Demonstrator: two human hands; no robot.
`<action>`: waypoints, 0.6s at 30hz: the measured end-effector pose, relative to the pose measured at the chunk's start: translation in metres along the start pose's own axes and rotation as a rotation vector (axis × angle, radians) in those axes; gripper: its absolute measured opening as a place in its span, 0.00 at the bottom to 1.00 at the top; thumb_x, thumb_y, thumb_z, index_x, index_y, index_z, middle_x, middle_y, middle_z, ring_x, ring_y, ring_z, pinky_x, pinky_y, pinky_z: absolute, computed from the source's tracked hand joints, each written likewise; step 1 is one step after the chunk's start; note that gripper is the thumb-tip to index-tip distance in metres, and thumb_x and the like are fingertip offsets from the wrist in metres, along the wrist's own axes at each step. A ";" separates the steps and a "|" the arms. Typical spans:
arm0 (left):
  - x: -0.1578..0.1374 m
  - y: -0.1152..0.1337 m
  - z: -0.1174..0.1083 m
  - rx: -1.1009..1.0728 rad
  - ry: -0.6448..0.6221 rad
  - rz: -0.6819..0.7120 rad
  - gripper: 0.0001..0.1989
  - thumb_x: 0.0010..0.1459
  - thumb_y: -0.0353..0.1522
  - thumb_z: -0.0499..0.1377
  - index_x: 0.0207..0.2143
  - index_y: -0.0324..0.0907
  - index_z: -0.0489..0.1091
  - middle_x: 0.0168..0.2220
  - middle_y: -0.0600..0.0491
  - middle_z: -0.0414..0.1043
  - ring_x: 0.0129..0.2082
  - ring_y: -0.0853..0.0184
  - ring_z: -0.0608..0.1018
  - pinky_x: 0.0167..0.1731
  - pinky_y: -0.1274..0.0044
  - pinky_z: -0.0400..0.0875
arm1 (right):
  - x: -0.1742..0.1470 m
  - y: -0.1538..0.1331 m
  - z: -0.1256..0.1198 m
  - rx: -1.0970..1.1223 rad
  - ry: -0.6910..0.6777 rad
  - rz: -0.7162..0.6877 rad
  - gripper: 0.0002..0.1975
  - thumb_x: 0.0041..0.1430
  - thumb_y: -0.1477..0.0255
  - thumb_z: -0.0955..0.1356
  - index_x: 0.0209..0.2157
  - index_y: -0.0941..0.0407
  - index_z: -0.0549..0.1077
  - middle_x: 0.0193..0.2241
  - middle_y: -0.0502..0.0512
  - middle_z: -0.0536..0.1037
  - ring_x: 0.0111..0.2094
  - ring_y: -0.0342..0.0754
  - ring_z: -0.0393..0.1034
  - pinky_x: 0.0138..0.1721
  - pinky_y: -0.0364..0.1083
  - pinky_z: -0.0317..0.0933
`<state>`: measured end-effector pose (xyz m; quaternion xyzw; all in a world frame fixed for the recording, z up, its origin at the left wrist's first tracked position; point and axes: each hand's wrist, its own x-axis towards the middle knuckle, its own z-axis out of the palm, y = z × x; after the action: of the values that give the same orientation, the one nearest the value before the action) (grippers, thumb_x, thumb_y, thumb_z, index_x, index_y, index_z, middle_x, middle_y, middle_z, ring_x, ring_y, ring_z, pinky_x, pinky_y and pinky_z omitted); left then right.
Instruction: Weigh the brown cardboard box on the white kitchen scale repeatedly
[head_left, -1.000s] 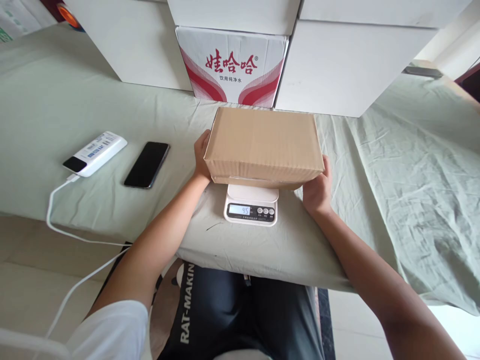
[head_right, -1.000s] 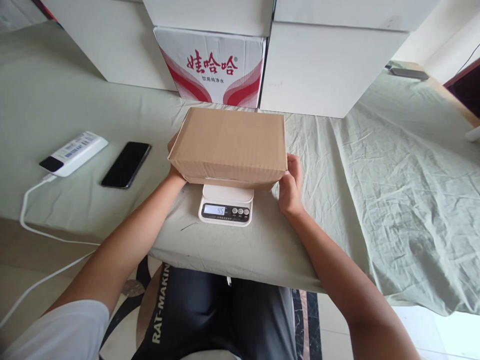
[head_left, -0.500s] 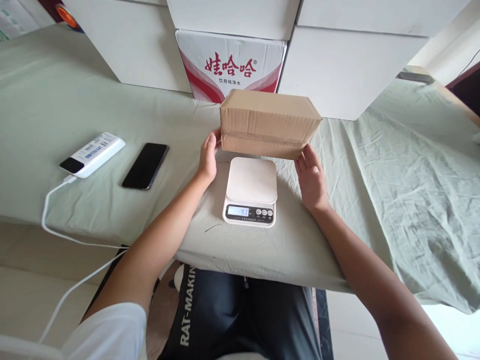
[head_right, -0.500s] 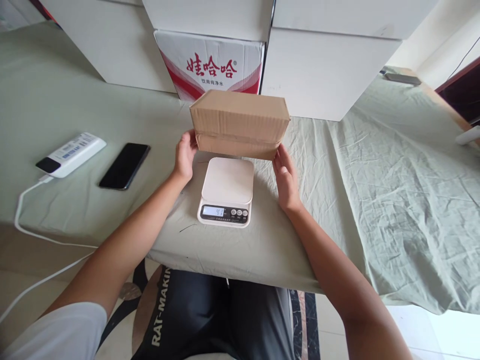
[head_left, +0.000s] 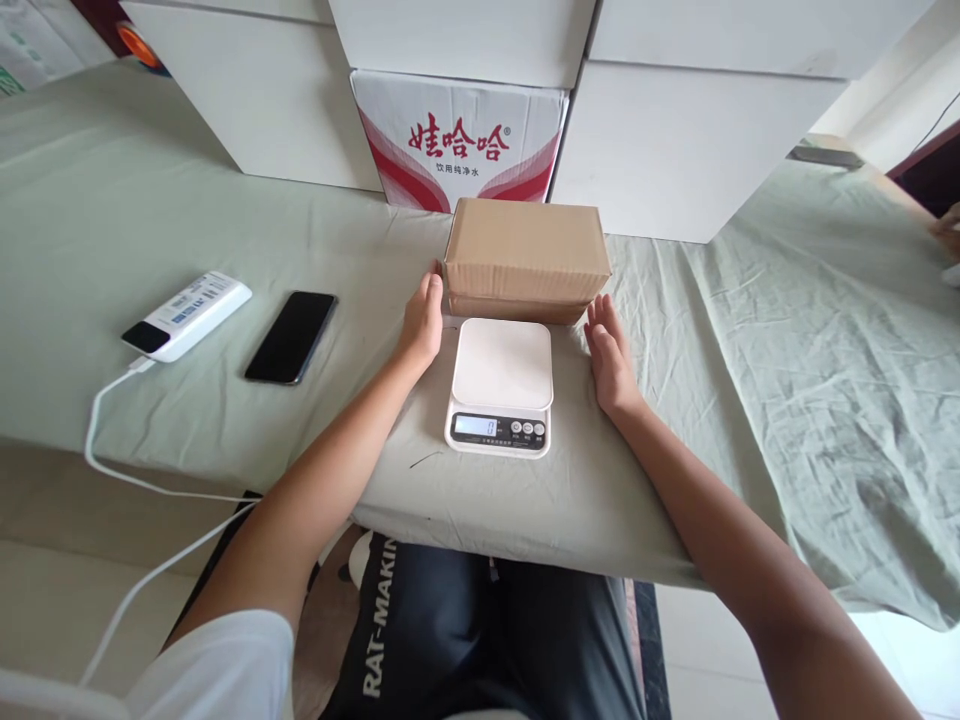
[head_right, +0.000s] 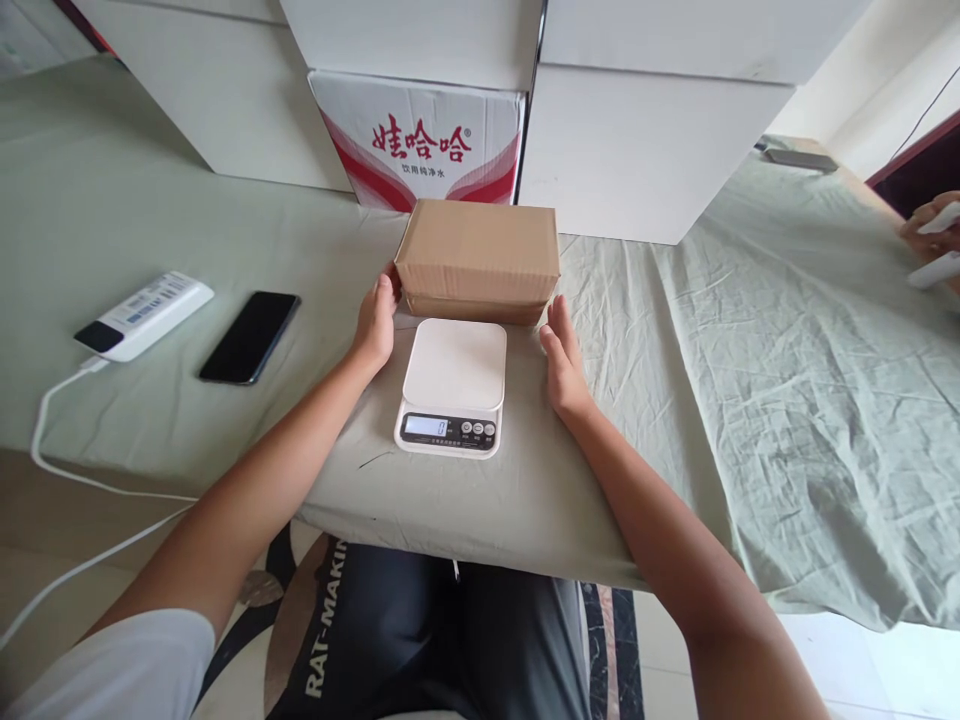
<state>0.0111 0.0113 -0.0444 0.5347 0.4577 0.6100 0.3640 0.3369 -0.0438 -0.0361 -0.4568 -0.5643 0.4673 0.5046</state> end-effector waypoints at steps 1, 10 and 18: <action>0.000 0.002 0.001 -0.004 -0.007 -0.014 0.49 0.62 0.73 0.53 0.67 0.48 0.77 0.77 0.44 0.70 0.83 0.48 0.61 0.83 0.58 0.55 | 0.000 -0.002 0.000 0.004 -0.003 -0.004 0.49 0.65 0.34 0.67 0.82 0.31 0.51 0.85 0.35 0.46 0.87 0.56 0.37 0.88 0.64 0.35; -0.004 0.034 0.000 -0.133 0.073 0.091 0.43 0.60 0.73 0.55 0.55 0.50 0.80 0.61 0.44 0.82 0.73 0.47 0.76 0.70 0.60 0.74 | -0.007 -0.044 0.011 0.083 0.076 -0.229 0.33 0.61 0.38 0.72 0.63 0.37 0.74 0.73 0.48 0.74 0.80 0.62 0.59 0.82 0.65 0.56; -0.023 0.079 0.006 -0.228 0.328 0.146 0.30 0.73 0.40 0.64 0.21 0.45 0.54 0.23 0.57 0.51 0.26 0.68 0.64 0.29 0.77 0.69 | -0.030 -0.058 0.021 0.114 0.258 -0.304 0.25 0.62 0.44 0.73 0.32 0.48 0.65 0.32 0.50 0.64 0.37 0.51 0.67 0.43 0.53 0.73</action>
<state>0.0247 -0.0338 0.0232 0.4155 0.3990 0.7613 0.2977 0.3161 -0.0833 0.0154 -0.3929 -0.5301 0.3547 0.6624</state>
